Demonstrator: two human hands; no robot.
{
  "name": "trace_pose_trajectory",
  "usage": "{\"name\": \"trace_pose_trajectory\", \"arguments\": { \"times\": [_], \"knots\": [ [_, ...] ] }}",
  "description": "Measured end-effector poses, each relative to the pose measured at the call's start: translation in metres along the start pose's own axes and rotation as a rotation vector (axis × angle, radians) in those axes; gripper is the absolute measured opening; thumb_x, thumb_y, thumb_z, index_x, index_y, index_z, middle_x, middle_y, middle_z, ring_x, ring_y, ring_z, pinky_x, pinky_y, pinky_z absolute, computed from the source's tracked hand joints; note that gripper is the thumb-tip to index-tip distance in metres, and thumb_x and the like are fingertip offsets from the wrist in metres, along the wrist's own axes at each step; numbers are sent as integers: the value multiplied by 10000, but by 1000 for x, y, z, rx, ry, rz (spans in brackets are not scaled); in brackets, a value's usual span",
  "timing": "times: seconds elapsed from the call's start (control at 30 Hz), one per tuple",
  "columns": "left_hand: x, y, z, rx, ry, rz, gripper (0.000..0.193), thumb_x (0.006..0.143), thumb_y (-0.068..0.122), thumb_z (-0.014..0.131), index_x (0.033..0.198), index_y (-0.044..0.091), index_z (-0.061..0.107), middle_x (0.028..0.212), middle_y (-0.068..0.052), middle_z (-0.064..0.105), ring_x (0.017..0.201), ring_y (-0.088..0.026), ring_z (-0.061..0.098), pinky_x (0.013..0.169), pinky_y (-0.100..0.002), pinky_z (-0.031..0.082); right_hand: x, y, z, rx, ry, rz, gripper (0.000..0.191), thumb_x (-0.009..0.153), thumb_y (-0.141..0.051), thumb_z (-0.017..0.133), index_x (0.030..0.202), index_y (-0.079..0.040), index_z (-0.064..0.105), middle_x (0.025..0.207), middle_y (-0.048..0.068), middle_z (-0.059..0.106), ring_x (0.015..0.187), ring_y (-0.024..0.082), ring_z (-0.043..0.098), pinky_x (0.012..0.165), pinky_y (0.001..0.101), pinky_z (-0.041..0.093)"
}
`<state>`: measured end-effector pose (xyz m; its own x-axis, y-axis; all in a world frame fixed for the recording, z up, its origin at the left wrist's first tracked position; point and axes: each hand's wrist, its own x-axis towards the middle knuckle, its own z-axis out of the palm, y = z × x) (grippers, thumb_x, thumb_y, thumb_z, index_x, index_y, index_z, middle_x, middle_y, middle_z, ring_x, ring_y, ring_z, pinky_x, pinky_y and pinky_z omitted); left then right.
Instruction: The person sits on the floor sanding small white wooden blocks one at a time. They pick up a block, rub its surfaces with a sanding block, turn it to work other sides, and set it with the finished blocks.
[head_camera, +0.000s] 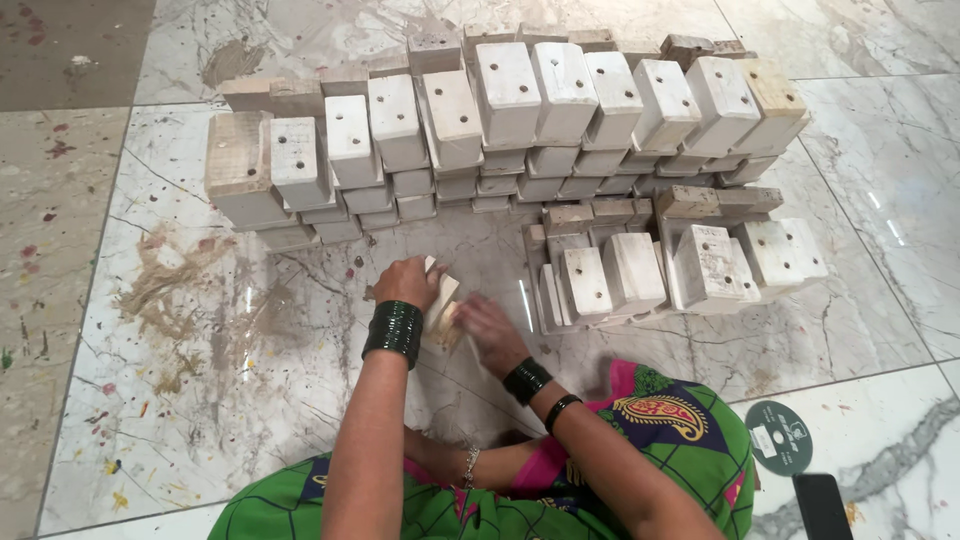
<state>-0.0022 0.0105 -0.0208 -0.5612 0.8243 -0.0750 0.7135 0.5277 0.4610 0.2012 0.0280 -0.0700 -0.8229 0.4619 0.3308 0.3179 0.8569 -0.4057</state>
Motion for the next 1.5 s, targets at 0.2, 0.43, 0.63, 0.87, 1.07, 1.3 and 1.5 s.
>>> {"name": "trace_pose_trajectory", "arguments": {
  "times": [0.2, 0.43, 0.63, 0.87, 1.07, 1.3, 1.5],
  "knots": [
    [1, 0, 2, -19, 1, -18, 430, 912, 556, 653, 1011, 150, 753, 978, -177, 746, 959, -402, 712, 799, -531, 569, 7, -3, 2, -40, 41, -134, 455, 898, 46, 495, 1303, -60, 673, 1464, 104, 608, 1465, 277, 431, 1251, 517, 257],
    [3, 1, 4, -17, 13, -17, 421, 920, 544, 653, 1008, 145, 756, 970, -182, 748, 946, -401, 718, 791, -528, 574, 26, -7, -1, -78, -111, -227, 350, 839, -8, 550, 1100, -101, 765, 1308, 88, 686, 1374, 241, 505, 1189, 492, 299],
    [2, 2, 1, -10, 13, -18, 420, 917, 544, 658, 1008, 146, 756, 971, -182, 747, 947, -400, 717, 795, -525, 574, 49, -13, -5, -61, -160, -244, 240, 953, -141, 583, 1100, -87, 764, 1135, 106, 721, 1226, 241, 576, 1240, 509, 256],
    [3, 1, 0, -10, 10, -6, 418, 920, 538, 656, 1012, 142, 753, 975, -183, 745, 955, -401, 713, 806, -527, 571, 56, -22, -6, -138, -87, -177, 242, 885, -204, 601, 1029, -88, 758, 1097, 113, 740, 1200, 301, 580, 1161, 594, 266],
    [1, 3, 1, -17, 25, 3, 394, 928, 512, 659, 1007, 138, 752, 980, -177, 747, 959, -399, 712, 805, -525, 573, 54, -32, 10, -269, -166, -46, 207, 875, -198, 605, 1002, -127, 751, 1126, 100, 733, 1209, 283, 593, 1159, 582, 285],
    [2, 3, 1, -38, 48, 14, 394, 915, 501, 684, 995, 122, 751, 962, -190, 745, 938, -405, 714, 800, -524, 573, 22, -29, 1, -52, -226, -249, 352, 879, -57, 555, 1172, -151, 726, 1342, 43, 675, 1312, 232, 534, 1209, 592, 233],
    [2, 4, 4, -43, 53, 4, 395, 916, 503, 687, 987, 121, 752, 956, -193, 743, 936, -407, 715, 796, -524, 571, -1, -10, -7, 38, -94, -183, 424, 927, 2, 528, 1299, -136, 679, 1495, 74, 584, 1510, 243, 347, 1250, 509, 215]
  ]
}}
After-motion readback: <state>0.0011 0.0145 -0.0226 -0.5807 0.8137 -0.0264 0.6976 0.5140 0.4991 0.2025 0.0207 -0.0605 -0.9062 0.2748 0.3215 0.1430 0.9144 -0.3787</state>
